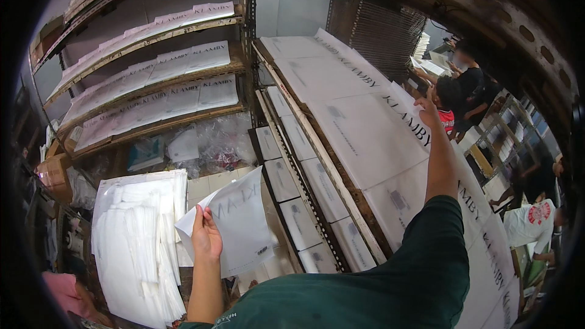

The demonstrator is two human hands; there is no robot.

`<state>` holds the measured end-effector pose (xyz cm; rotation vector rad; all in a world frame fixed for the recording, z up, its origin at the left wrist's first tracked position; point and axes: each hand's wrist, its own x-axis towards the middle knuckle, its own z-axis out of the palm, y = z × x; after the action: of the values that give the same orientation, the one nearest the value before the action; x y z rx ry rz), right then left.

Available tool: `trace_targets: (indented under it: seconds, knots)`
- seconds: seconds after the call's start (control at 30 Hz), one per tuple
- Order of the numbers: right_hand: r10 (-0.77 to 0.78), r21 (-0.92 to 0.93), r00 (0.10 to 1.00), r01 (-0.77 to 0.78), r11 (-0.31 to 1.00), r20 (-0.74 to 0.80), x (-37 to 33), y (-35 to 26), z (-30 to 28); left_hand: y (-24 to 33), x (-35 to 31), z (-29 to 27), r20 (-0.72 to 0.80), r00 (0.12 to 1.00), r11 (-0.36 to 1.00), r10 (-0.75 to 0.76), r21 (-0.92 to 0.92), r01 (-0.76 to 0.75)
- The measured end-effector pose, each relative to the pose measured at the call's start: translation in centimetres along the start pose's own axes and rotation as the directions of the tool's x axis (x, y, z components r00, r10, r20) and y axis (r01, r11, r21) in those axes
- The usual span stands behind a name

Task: The person repeatedly picks up printed white sheets from a nearby rack and places them onto a growing stack on the work table. The person handles the sheets one at a time, aligning them before stacking. Another person is visible in the background working at a screen printing station.

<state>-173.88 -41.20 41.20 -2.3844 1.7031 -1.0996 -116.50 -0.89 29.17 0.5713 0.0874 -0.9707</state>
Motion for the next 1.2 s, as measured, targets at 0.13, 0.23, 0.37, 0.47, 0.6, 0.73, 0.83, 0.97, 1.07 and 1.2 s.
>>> trace_targets:
  seconds: [0.13, 0.23, 0.37, 0.47, 0.6, 0.73, 0.83, 0.97, 1.07, 1.2]
  knots:
    - [0.031, -0.074, 0.998, -0.034, 0.997, -0.047, -0.1, 0.2, 0.3, -0.1, 0.3, 0.4, -0.014, 1.0, 1.0, -0.006, 0.0, 0.006]
    - [0.035, -0.124, 0.997, -0.042, 0.991, -0.064, -0.2, 0.0, 0.4, -0.2, 0.5, 0.5, -0.004, 1.0, 1.0, 0.004, 0.019, -0.004]
    - [0.052, -0.291, 0.986, -0.097, 0.952, -0.158, -0.3, -1.5, -0.1, 0.0, 1.3, -0.2, 0.01, 1.0, 1.0, -0.009, 0.018, 0.009]
    - [-0.042, -0.375, 0.971, -0.05, 0.926, -0.234, 0.9, -4.5, 0.5, 0.2, 2.5, -1.2, 0.06, 0.998, 0.999, 0.004, 0.036, -0.006]
    - [-0.2, -0.302, 0.973, 0.158, 0.94, -0.115, 6.1, -12.2, 3.1, 0.6, 5.0, -2.4, 0.044, 0.999, 0.999, -0.017, 0.03, 0.015]
    - [-0.263, 0.153, 0.953, 0.285, 0.946, -0.148, 10.1, -25.5, 9.1, 0.8, 7.8, -2.8, 0.068, 0.998, 0.999, -0.017, 0.049, 0.013]
    - [-0.245, 0.357, 0.968, 0.25, 0.9, -0.059, 9.3, -38.2, 13.8, 1.0, 9.5, -2.3, 0.092, 0.995, 0.997, -0.024, 0.075, 0.017]
    - [-0.624, 0.515, 0.775, 0.495, 0.7, 0.103, 1.4, -51.1, 18.1, 1.7, 11.0, -1.2, 0.123, 0.992, 0.996, -0.041, 0.088, 0.03]
    - [-0.69, 0.495, 0.701, 0.543, 0.679, 0.178, -5.3, -54.9, 20.1, 1.7, 11.4, -0.6, 0.153, 0.988, 0.993, -0.013, 0.116, -0.005]
    - [-0.64, 0.314, 0.699, 0.559, 0.768, 0.319, -12.6, -53.4, 21.8, 1.6, 10.6, -0.2, 0.167, 0.986, 0.993, 0.032, 0.11, -0.051]
